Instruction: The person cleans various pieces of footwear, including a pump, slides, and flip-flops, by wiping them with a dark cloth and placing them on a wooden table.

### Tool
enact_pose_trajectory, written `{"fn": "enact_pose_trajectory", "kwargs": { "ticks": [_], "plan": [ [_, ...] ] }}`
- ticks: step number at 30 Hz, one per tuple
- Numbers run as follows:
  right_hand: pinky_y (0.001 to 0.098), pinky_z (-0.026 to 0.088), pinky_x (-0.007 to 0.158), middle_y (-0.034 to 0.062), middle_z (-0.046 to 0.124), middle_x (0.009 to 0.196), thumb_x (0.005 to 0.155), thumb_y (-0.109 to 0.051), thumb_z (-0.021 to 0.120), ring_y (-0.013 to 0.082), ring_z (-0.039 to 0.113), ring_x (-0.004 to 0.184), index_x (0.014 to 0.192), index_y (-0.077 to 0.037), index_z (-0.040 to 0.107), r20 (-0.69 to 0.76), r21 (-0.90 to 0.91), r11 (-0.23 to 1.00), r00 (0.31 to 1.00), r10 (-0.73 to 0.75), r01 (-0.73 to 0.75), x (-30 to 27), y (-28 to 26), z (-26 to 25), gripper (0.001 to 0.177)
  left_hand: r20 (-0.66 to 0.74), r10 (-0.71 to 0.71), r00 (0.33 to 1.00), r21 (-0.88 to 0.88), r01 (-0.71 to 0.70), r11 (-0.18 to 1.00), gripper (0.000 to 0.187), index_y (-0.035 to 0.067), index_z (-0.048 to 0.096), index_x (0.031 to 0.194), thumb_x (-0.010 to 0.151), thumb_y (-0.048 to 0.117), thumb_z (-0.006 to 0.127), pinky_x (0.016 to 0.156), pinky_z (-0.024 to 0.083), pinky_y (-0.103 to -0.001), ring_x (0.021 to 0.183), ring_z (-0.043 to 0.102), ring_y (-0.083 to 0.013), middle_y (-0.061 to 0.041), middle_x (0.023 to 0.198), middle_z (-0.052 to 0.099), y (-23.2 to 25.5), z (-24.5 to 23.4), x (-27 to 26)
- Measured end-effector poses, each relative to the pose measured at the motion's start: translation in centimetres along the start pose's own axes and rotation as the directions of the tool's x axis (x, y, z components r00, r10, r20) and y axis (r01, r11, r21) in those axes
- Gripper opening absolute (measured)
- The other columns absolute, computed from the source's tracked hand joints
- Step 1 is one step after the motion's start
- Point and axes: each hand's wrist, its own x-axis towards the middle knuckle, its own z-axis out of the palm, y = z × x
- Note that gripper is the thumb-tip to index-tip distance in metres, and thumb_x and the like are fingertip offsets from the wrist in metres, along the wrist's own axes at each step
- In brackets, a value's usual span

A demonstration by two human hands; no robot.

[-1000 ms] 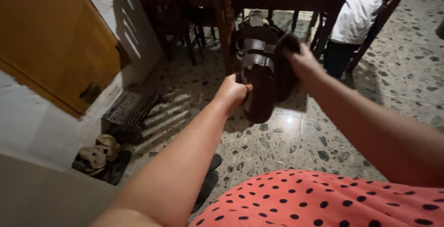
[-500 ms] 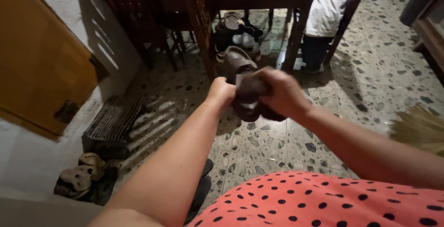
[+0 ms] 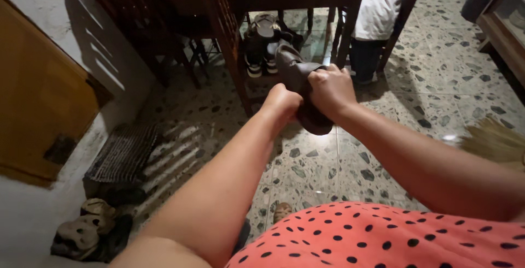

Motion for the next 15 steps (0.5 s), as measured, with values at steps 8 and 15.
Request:
{"fn": "enact_pose_trajectory", "kwargs": {
  "ticks": [8,15],
  "plan": [
    [0.0515,0.051,0.087,0.0135,0.075,0.101,0.073,-0.01,0.067,0.0395,0.06,0.106,0.09,-0.003,0.073,0.316,0.154,0.983,0.938,-0.144,0.099,9.5,-0.2,3.8,0.02,-0.064,0.037,0.997,-0.066,-0.041,0.997,0.029,-0.001,0.066,0.1,0.073,-0.005,0.056,0.04,0.046,-0.044,0.052,0.062,-0.0288,-0.015,0.076,0.067,1.1,-5.0,7.9],
    [0.0439,0.054,0.094,0.0102,0.078,0.109,0.074,0.0,0.07,0.036,0.063,0.1,0.106,-0.01,0.079,0.203,0.384,0.923,0.973,-0.111,0.025,11.6,-0.1,3.8,0.035,-0.092,0.206,0.974,0.073,-0.2,0.977,0.038,-0.003,0.068,0.111,0.074,-0.004,0.068,0.052,0.053,-0.041,0.07,0.069,-0.0267,-0.015,0.088,0.073,1.8,-9.0,15.7]
  ]
}}
